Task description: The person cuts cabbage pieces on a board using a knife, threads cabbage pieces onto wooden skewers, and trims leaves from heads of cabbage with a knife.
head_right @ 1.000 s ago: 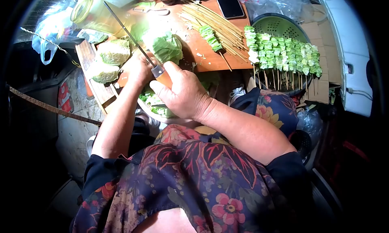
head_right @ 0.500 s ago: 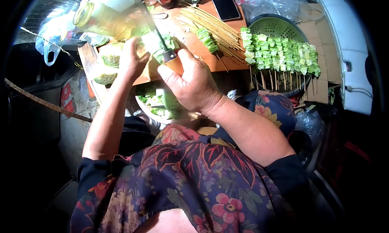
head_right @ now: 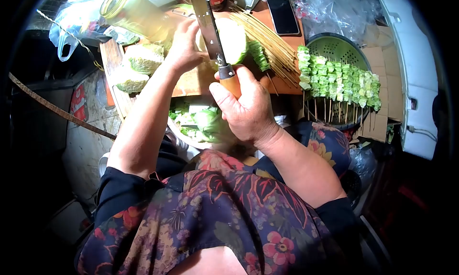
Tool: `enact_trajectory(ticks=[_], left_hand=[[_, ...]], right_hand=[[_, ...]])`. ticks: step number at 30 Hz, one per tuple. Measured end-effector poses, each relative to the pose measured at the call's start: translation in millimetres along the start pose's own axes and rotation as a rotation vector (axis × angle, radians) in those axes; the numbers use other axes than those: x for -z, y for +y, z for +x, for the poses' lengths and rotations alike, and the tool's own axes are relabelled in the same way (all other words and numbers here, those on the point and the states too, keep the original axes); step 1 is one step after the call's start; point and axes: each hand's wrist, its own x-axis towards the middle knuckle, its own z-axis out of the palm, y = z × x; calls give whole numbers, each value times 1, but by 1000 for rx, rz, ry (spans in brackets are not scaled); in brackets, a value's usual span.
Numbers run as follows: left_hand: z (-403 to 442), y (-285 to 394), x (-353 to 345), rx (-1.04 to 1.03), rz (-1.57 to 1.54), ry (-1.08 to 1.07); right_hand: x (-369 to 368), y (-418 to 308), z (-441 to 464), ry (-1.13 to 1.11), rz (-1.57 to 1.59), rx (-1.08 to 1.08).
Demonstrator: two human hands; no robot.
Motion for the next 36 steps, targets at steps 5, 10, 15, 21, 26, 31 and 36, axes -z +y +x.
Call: enact_trajectory(ticks=[5, 10, 15, 21, 26, 31, 36], left_hand=[[18, 14, 3, 155, -356, -336], [16, -12, -25, 323, -634, -262], [39, 25, 3, 474, -652, -266], [56, -26, -42, 392, -571, -319], [16, -24, -20, 552, -980, -332], [-35, -22, -29, 691, -1261, -76], [-67, -18, -10, 1003, -1197, 82]], right_hand=[[1, 0, 0, 28, -3, 3], [3, 8, 2, 45, -77, 103], [1, 7, -3, -12, -134, 133], [2, 11, -3, 9, -351, 289], [1, 9, -5, -16, -341, 302], [2, 12, -8, -58, -361, 265], [1, 24, -12, -37, -422, 298]])
